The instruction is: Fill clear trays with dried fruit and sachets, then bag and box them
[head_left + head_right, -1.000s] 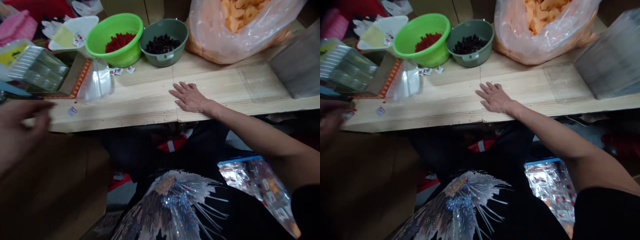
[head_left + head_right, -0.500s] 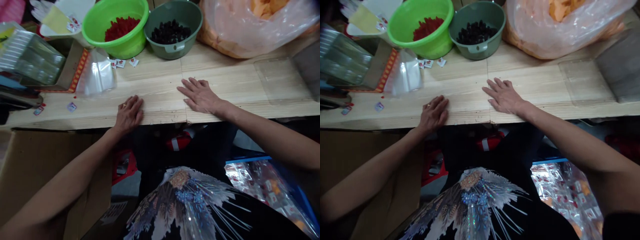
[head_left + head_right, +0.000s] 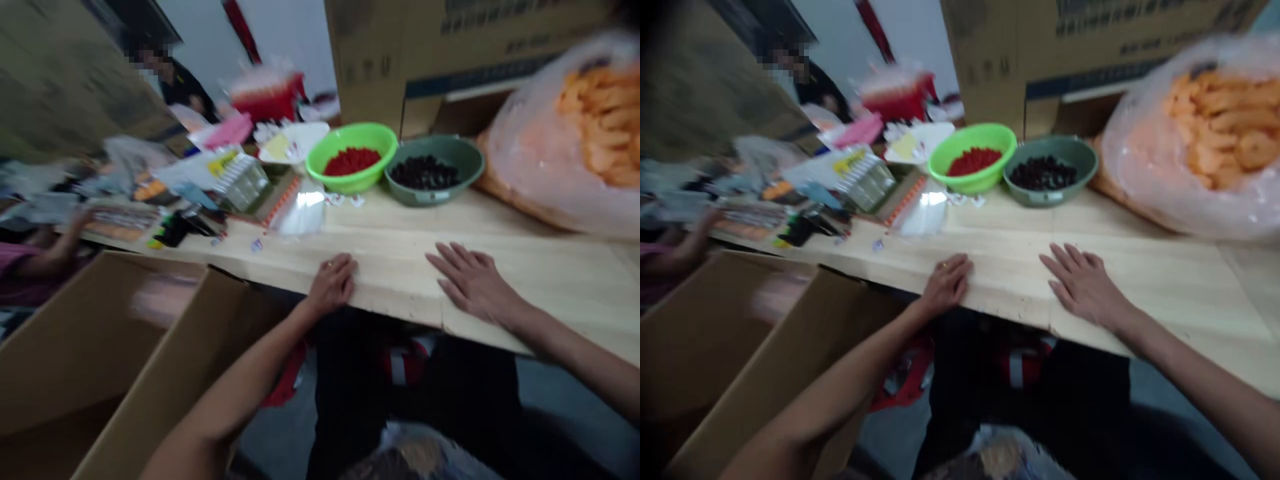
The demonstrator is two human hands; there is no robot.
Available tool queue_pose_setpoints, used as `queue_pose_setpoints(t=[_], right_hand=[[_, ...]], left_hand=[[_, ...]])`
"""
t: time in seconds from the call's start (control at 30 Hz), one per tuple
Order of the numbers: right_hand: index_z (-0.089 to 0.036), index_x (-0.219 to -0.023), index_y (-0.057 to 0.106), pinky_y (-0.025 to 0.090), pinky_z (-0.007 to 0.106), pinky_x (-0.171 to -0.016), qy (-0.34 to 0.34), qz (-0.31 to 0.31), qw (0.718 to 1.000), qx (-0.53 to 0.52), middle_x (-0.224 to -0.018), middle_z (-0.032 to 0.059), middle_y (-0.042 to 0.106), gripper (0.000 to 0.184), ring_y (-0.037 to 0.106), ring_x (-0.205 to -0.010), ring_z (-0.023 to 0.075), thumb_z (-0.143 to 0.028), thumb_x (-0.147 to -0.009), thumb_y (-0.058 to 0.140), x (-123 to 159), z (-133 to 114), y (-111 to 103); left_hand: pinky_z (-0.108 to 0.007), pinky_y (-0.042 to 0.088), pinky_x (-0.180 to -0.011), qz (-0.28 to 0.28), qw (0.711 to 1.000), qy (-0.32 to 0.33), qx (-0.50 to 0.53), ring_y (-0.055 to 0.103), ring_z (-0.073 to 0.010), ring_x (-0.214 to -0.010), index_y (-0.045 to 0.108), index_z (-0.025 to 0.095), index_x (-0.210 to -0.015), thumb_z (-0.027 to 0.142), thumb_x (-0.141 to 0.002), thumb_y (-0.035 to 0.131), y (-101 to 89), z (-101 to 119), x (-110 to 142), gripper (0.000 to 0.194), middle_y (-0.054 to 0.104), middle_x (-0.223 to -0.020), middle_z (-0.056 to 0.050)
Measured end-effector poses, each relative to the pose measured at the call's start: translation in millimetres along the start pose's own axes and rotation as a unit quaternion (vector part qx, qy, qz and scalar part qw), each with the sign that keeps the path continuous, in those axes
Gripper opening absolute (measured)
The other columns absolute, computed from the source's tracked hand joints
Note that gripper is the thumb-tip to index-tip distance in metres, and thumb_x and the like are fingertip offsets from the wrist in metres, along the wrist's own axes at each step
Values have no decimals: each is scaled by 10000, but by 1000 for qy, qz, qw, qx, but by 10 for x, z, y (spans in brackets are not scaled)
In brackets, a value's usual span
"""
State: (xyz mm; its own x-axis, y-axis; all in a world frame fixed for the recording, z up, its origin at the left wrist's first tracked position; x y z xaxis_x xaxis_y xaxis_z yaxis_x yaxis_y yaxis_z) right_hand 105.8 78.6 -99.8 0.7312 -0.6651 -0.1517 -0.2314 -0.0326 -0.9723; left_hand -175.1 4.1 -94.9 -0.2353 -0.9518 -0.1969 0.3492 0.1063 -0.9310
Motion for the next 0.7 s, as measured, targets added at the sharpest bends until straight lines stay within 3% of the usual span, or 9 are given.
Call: queue_pose_setpoints(t=[0.17, 0.47, 0.6, 0.7], right_hand=[[-469, -1616, 79, 435, 615, -1050, -7, 58, 998, 17, -1648, 17, 295, 725, 355, -1477, 340, -457, -981, 429, -10, 38, 142], [-569, -1571, 79, 452, 617, -1085, 14, 59, 998, -14, -1623, -83, 279, 789, 353, -1464, 316, -468, -918, 508, -10, 64, 173], [-535, -1588, 140, 509, 621, -1011, -1, 79, 997, 9, -1616, -46, 330, 783, 418, -1429, 343, -475, -902, 514, 26, 46, 169], [-407, -1626, 182, 543, 585, -967, -37, 105, 992, 53, -1629, 51, 336, 778, 454, -1408, 370, -443, -924, 514, -27, -30, 202]], left_hand=[[-445, 409, -1126, 22, 1000, 9, -6, 481, -262, -1412, 584, 206, -1357, 246, -934, 494, -67, 3, 32, 434, 570, -1459, -127], [-467, 440, -1131, 43, 999, 5, 20, 504, -275, -1390, 587, 246, -1332, 235, -893, 522, -94, -40, 70, 444, 581, -1443, -111], [-456, 449, -1123, 46, 998, 0, 38, 525, -267, -1361, 595, 241, -1308, 233, -869, 553, -147, -9, 65, 441, 595, -1420, -107], [-464, 470, -1099, 54, 997, -42, 43, 535, -269, -1344, 606, 207, -1284, 204, -844, 574, -196, -52, 64, 441, 592, -1414, -125]])
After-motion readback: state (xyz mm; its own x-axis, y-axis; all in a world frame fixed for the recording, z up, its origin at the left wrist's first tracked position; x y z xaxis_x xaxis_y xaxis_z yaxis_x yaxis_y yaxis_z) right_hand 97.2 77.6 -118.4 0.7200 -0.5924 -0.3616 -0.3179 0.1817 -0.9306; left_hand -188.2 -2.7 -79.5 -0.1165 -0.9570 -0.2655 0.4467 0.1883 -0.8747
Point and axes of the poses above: each hand's wrist, its own x-axis away from the middle knuckle, its own y-axis out of the palm, z = x × y, the point moved 9 cm from there along -x, towards the middle knuckle
